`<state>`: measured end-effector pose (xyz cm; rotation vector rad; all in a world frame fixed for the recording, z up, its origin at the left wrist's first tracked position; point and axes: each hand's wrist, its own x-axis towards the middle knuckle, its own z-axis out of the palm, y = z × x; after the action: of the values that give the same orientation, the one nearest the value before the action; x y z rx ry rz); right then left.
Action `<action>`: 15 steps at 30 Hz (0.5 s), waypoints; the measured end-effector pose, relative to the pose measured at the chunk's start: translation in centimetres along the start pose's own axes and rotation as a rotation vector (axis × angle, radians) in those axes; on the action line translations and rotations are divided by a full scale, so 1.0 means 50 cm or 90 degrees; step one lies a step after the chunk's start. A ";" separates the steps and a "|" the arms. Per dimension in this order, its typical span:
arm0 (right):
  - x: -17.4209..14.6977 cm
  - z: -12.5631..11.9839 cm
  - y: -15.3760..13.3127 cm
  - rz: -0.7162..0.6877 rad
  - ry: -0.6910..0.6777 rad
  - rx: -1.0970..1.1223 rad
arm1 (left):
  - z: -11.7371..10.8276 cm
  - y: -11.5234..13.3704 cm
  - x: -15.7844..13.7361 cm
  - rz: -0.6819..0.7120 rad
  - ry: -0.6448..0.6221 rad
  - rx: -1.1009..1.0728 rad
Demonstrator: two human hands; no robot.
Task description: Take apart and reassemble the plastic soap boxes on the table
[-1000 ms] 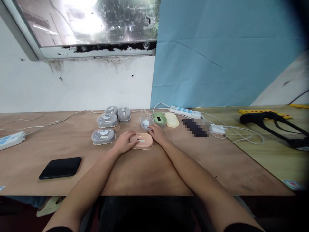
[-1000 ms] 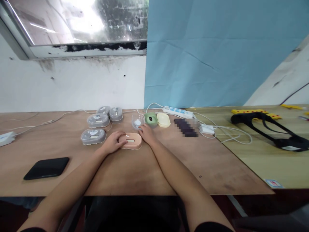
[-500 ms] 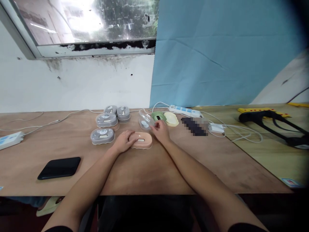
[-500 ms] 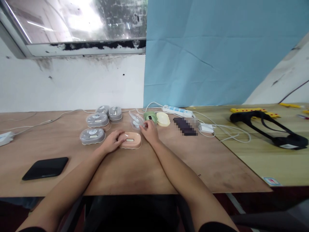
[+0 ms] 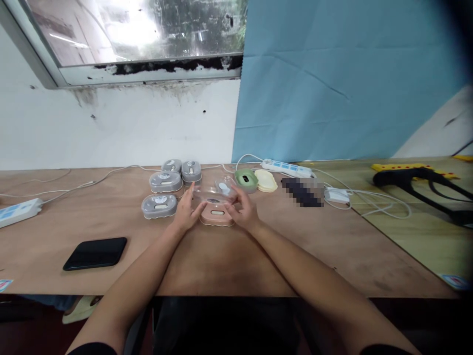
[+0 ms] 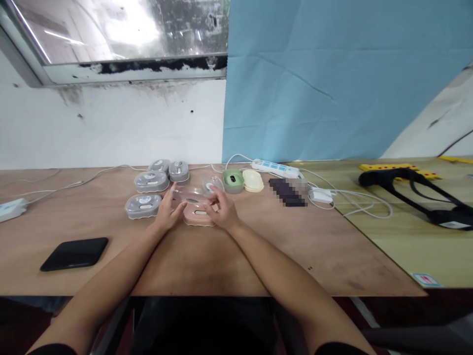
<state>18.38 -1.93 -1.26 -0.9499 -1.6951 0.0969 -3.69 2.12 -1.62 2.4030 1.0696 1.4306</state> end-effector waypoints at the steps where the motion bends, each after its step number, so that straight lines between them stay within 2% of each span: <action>1: 0.001 0.002 -0.004 0.038 0.005 0.031 | 0.000 0.000 -0.001 -0.003 0.002 0.002; 9: 0.013 0.003 0.012 0.224 -0.013 0.107 | 0.005 0.002 -0.006 -0.128 -0.090 -0.006; 15: 0.027 -0.001 0.050 0.366 -0.138 0.105 | -0.004 0.007 -0.001 -0.160 -0.103 0.008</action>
<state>19.73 0.58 -1.50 -1.3099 -1.5299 0.7306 -3.69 1.78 -1.39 2.2500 1.2870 1.1321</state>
